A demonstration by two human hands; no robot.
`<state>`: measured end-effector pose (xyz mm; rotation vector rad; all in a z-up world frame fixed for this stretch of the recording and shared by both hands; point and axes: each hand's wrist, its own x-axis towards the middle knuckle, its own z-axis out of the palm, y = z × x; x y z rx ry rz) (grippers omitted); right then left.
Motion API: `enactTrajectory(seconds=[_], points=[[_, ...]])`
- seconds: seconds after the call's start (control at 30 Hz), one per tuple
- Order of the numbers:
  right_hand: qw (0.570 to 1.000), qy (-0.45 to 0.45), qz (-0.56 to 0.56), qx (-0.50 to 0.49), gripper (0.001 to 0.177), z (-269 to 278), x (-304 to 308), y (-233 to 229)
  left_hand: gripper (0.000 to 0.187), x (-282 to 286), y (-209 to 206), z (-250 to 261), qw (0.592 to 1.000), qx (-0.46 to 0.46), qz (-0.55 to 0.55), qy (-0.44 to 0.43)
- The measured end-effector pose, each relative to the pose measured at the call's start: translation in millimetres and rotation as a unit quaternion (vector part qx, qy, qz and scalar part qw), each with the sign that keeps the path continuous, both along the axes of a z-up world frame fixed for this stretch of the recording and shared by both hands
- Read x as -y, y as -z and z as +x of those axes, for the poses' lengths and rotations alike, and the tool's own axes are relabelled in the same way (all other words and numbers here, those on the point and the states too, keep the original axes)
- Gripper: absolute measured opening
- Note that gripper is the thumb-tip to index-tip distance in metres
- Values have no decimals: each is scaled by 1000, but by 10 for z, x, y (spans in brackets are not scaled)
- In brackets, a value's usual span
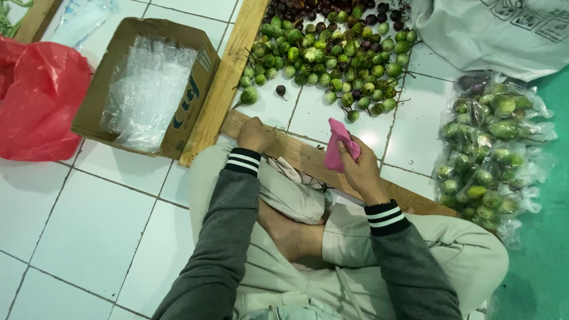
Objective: Cleaning small green eggplants with a cloth and placing them into plastic bags
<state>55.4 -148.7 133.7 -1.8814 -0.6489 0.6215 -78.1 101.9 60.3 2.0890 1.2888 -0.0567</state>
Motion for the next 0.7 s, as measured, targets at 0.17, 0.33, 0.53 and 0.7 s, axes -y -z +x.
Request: enactTrajectory(seconds=[0.17, 0.33, 0.53, 0.7], points=[[1000, -12, -15, -8, 42, 13, -21, 27, 44, 30, -15, 96, 997, 48, 56, 4], [1000, -9, -27, -8, 41, 36, -35, 130, 35, 247, -98, 248, 978, 158, 119, 61], [999, -2, -32, -20, 44, 54, -43, 195, 28, 394, 70, 524, 953, 210, 120, 183], [998, 0, -53, -21, 46, 97, -76, 160, 28, 480, 178, 769, 943, 203, 113, 238]])
